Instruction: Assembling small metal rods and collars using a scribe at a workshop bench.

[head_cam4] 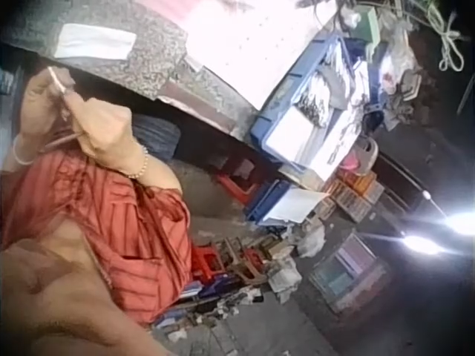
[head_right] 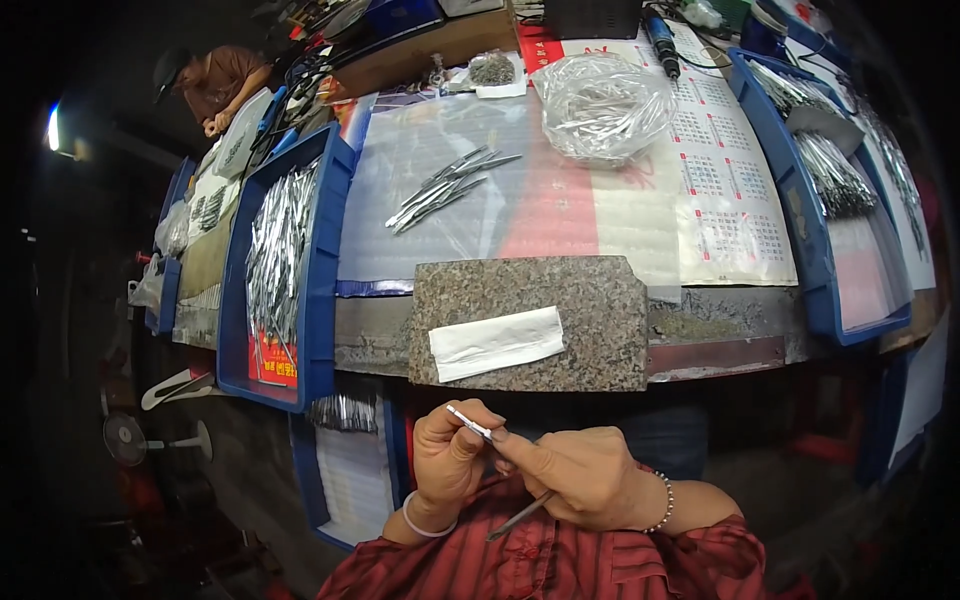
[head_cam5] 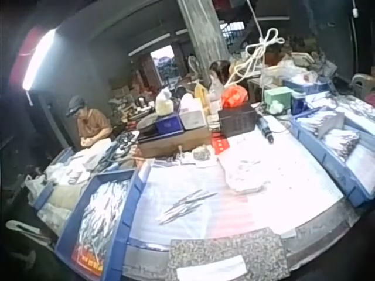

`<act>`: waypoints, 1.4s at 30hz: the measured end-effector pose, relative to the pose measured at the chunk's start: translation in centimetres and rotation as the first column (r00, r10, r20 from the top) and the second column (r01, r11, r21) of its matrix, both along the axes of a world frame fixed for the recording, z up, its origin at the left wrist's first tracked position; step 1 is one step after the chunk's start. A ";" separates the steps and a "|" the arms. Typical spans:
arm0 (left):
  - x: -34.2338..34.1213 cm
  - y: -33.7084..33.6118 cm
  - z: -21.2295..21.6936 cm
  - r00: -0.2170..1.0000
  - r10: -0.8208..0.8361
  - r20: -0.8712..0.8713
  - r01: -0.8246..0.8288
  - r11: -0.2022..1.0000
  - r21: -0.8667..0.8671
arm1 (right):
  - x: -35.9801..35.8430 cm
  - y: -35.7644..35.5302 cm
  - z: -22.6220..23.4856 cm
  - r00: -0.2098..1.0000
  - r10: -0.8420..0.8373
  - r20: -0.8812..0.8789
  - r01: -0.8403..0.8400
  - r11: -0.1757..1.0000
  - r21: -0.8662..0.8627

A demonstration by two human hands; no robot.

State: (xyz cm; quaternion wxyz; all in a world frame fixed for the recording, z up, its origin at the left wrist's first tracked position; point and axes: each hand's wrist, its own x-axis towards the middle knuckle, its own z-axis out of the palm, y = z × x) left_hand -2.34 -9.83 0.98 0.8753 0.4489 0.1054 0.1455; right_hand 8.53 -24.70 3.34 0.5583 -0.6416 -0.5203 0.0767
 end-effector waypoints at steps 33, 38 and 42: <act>-3.0 11.8 1.3 0.790 -0.223 -0.571 0.408 0.887 0.218 | 5.6 4.2 3.7 0.935 0.122 0.334 -0.067 0.983 -0.170; -2.8 11.9 0.3 0.783 -0.103 -0.614 0.390 0.850 0.354 | 4.6 5.5 2.3 0.991 0.102 -0.086 -0.124 0.940 -0.317; -2.5 12.0 0.0 0.819 -0.075 -0.569 0.339 0.863 0.374 | 4.6 5.6 4.8 0.991 0.070 0.115 -0.002 0.862 -0.507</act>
